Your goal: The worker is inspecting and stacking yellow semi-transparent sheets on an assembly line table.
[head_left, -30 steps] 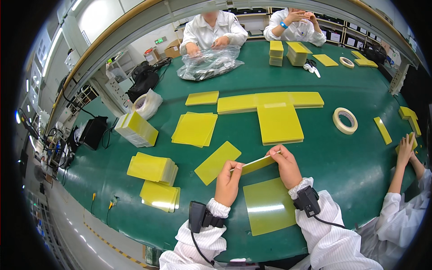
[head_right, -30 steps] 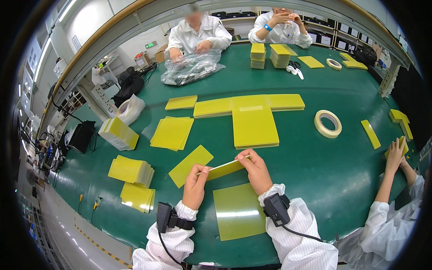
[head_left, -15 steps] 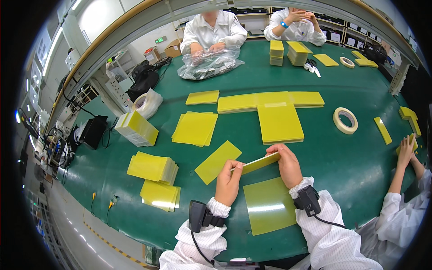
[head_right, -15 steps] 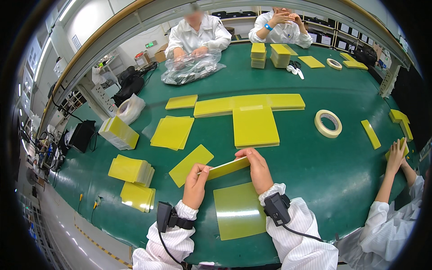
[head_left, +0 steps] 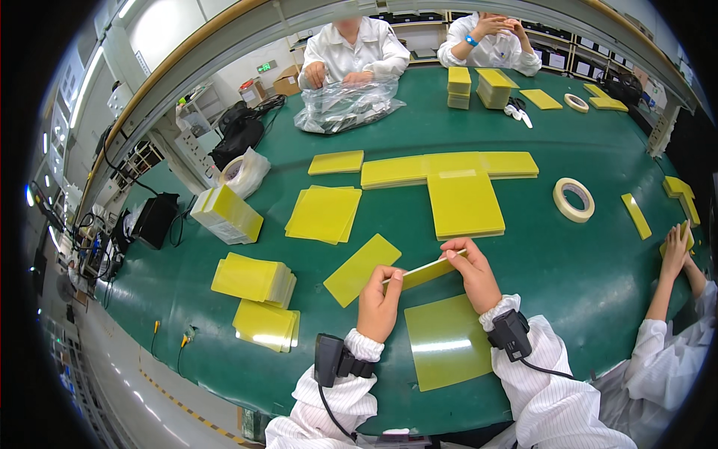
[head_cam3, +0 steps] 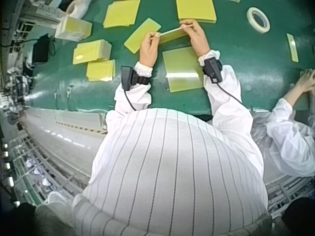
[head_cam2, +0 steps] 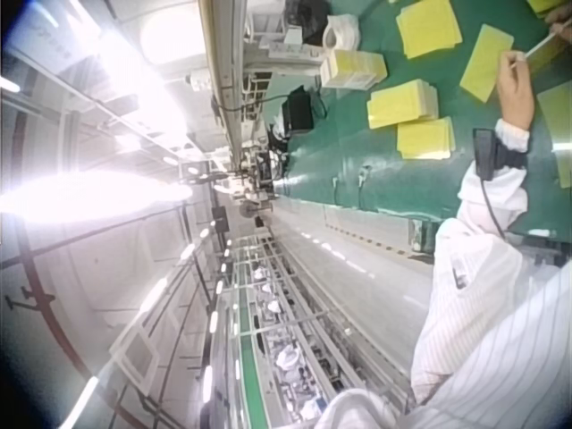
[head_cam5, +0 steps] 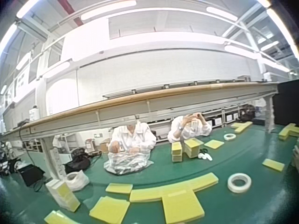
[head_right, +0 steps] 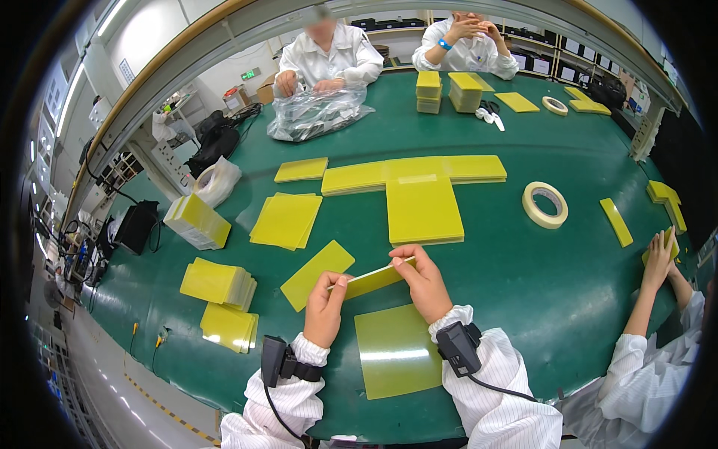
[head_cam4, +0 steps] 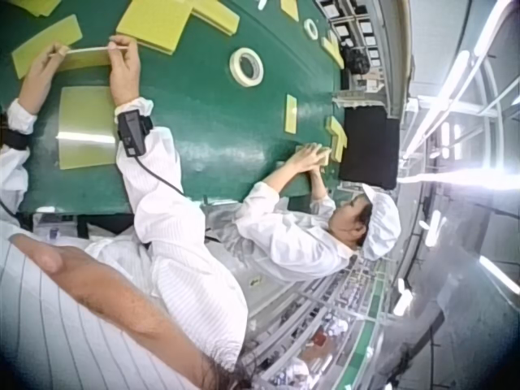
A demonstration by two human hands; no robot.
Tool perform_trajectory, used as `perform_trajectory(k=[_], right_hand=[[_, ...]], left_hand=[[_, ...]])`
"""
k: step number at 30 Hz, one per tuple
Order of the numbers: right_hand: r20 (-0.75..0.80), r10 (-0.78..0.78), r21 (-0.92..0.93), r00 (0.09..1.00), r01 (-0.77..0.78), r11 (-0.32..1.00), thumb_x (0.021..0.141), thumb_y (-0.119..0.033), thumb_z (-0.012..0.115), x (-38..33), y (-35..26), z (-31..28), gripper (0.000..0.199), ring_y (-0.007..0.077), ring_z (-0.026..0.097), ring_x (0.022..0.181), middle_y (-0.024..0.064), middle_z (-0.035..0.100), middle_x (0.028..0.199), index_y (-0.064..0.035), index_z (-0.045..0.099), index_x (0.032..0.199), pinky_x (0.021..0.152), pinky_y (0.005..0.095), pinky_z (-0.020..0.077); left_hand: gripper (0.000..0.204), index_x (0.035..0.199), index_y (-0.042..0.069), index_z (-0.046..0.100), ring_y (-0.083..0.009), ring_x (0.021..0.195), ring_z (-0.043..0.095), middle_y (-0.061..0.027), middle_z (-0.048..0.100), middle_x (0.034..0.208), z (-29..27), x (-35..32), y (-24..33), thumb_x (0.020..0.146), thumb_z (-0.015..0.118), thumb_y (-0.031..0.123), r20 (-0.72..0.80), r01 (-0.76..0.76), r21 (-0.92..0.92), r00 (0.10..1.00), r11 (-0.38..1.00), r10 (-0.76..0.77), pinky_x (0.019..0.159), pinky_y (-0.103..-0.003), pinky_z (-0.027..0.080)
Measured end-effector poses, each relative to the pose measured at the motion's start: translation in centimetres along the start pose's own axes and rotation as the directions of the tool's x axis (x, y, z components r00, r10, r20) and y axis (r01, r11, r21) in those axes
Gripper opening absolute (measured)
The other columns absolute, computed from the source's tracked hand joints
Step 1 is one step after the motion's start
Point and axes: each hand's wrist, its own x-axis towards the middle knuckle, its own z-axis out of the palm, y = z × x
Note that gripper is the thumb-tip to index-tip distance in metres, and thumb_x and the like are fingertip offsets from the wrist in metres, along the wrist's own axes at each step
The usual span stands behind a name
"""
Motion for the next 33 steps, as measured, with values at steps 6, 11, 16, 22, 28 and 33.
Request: perform_trajectory(k=[6,11,16,22,28,33], right_hand=[[-0.028,-0.052,-0.081,0.998,0.049,0.995,0.090,-0.018,0.050,0.1,0.3,0.0,0.020,0.0108,0.050,0.087,0.0028,0.054,0.089,-0.0037,0.052,0.103,0.081,0.0235,0.0383],[0.011,-0.120,-0.055,0.993,0.120,0.991,0.091,-0.020,0.047,0.0,0.4,0.4,0.021,0.0112,0.047,0.090,0.0024,0.049,0.092,-0.0041,0.049,0.106,0.083,0.0239,0.0365],[0.063,-0.116,-0.072,0.991,0.121,0.990,0.093,-0.019,0.043,0.4,1.0,0.0,0.015,0.0099,0.043,0.083,0.0017,0.045,0.087,-0.0050,0.046,0.091,0.078,0.0211,0.0320],[0.072,-0.101,-0.031,0.992,0.103,0.994,0.095,-0.022,0.042,0.4,2.0,-0.3,0.018,0.0081,0.040,0.083,0.0001,0.043,0.085,-0.0070,0.044,0.087,0.078,0.0209,0.0306],[0.098,-0.078,-0.007,0.992,0.079,0.997,0.094,-0.020,0.046,0.7,2.4,-0.6,0.016,0.0059,0.039,0.077,-0.0023,0.042,0.079,-0.0077,0.045,0.083,0.073,0.0198,0.0308],[0.082,-0.087,-0.007,0.993,0.088,0.996,0.093,-0.020,0.047,0.7,2.5,-0.5,0.016,0.0053,0.038,0.075,-0.0031,0.041,0.077,-0.0078,0.045,0.082,0.071,0.0196,0.0309]], left_hand=[[0.033,0.114,0.005,0.051,-0.0333,0.114,0.043,-0.0158,0.047,0.121,0.6,-0.4,0.8,0.081,0.056,0.009,-0.020,-0.463,0.593,0.809,0.659,0.587,0.094,-0.043,0.033],[0.057,0.132,0.005,0.036,-0.0299,0.125,0.035,-0.0124,0.041,0.132,1.6,-1.1,0.6,0.079,0.055,0.013,0.193,-0.474,0.578,0.870,0.664,0.453,0.099,-0.046,0.023],[0.058,0.130,0.001,0.034,-0.0301,0.121,0.034,-0.0154,0.039,0.125,1.6,-1.5,0.1,0.077,0.055,0.011,0.205,-0.511,0.551,0.850,0.660,0.486,0.101,-0.045,0.019],[0.056,0.127,0.000,0.038,-0.0292,0.113,0.037,-0.0146,0.040,0.119,1.3,-1.6,0.2,0.075,0.056,0.006,0.180,-0.521,0.534,0.840,0.666,0.513,0.097,-0.046,0.022],[0.054,0.125,0.008,0.042,-0.0301,0.111,0.037,-0.0144,0.039,0.118,1.4,-1.6,0.3,0.073,0.056,0.003,0.198,-0.528,0.551,0.835,0.646,0.514,0.095,-0.047,0.022],[0.055,0.125,0.009,0.043,-0.0300,0.110,0.038,-0.0143,0.040,0.118,1.5,-1.7,0.3,0.072,0.056,0.003,0.198,-0.525,0.566,0.835,0.636,0.513,0.095,-0.047,0.023]])
